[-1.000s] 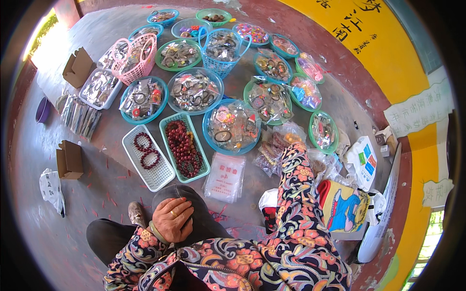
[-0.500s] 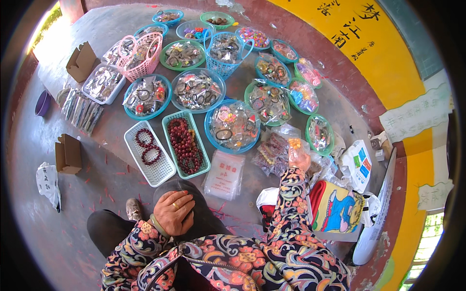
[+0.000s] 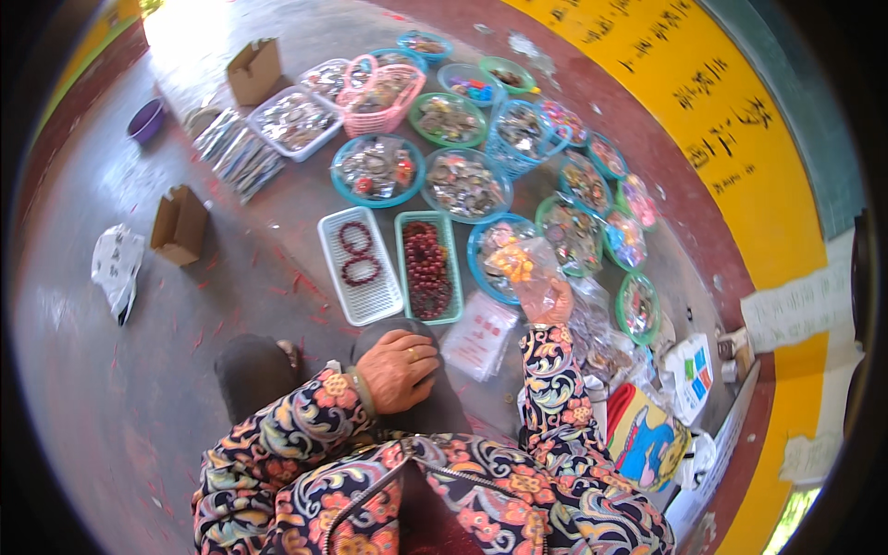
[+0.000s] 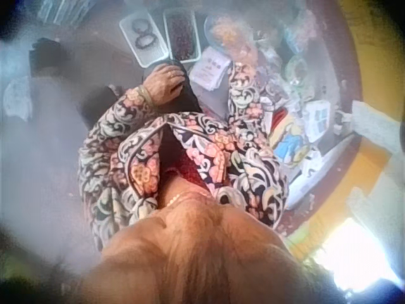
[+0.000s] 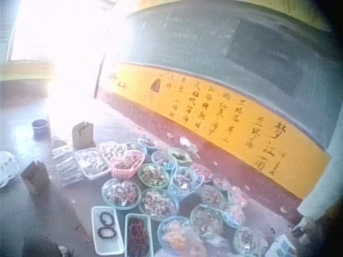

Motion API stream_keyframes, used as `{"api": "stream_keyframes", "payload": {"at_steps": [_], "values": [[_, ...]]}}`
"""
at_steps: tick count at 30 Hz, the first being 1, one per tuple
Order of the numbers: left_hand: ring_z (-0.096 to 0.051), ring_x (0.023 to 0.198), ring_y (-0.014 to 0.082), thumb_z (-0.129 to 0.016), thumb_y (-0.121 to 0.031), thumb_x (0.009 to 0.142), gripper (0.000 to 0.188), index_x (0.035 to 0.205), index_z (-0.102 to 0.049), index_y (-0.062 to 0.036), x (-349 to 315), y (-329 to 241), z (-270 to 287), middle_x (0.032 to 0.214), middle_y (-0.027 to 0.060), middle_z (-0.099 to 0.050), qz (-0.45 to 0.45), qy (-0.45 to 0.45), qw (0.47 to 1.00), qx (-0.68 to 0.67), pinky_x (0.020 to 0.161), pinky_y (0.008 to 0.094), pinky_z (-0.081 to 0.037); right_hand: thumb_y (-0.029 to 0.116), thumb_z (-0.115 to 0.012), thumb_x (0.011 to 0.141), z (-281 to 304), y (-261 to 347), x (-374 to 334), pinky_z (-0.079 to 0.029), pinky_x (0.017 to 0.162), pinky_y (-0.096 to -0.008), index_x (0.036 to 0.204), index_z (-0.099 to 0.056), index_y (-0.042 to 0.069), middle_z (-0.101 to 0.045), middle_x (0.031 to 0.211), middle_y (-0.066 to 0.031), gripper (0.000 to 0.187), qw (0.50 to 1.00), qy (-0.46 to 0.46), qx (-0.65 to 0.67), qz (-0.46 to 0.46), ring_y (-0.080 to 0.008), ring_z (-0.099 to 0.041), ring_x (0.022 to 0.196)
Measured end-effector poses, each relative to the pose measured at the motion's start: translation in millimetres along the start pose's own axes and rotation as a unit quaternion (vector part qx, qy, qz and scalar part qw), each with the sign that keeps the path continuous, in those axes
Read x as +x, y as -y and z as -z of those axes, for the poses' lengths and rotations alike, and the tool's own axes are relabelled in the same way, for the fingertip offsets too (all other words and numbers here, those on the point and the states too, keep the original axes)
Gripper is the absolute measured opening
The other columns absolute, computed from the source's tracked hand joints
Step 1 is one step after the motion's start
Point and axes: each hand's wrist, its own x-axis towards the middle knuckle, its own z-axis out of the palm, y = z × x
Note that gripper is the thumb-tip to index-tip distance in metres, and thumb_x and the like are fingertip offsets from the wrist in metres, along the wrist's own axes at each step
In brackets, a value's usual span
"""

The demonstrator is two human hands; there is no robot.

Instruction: The person sits on the floor and packs small beaded bracelets into clear plastic bags. They pick up bracelets from a white basket, place them into bags, and set the filled bags aside. The workspace includes multiple baskets of beads and packaged items.

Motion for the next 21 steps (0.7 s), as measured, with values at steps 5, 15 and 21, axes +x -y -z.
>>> {"api": "stream_keyframes", "payload": {"at_steps": [5, 15, 21], "values": [[-0.056, 0.097, 0.0259, -0.062, -0.01, 0.072, 0.022, 0.091, -0.06, -0.0009, -23, 17, 5, 0.095, 0.011, -0.061, 0.014, -0.066, 0.996, -0.056, 0.085, 0.0377, -0.043, 0.017, -0.058, 0.066, -22, -92, 52, -0.035, 0.097, -0.0537, 0.114, -0.044, -0.014, -0.045, 0.122, -0.0274, 0.06, 0.983, 0.058, -0.013, -0.173, -0.0421, -0.046, 0.111], [-0.059, 0.083, 0.0291, -0.061, -0.008, 0.071, 0.016, 0.084, -0.059, 0.0004, -31, 50, 13, 0.085, 0.0146, -0.062, 0.071, -0.177, 0.977, -0.097, 0.076, 0.0361, -0.047, 0.01, -0.053, 0.07, -58, -217, 121, -0.039, 0.094, -0.0484, 0.109, -0.05, -0.007, -0.055, 0.11, -0.0203, 0.043, 0.939, 0.04, -0.151, -0.305, -0.0365, -0.053, 0.101], [-0.059, 0.084, 0.028, -0.059, -0.009, 0.072, 0.013, 0.082, -0.06, -0.0004, -39, 50, 19, 0.085, 0.0138, -0.062, 0.096, -0.145, 0.98, -0.092, 0.076, 0.0352, -0.046, 0.01, -0.052, 0.074, -66, -217, 131, -0.04, 0.093, -0.0455, 0.096, -0.054, -0.013, -0.055, 0.109, -0.0254, 0.032, 0.9, 0.118, -0.259, -0.331, -0.0349, -0.055, 0.101]]}}
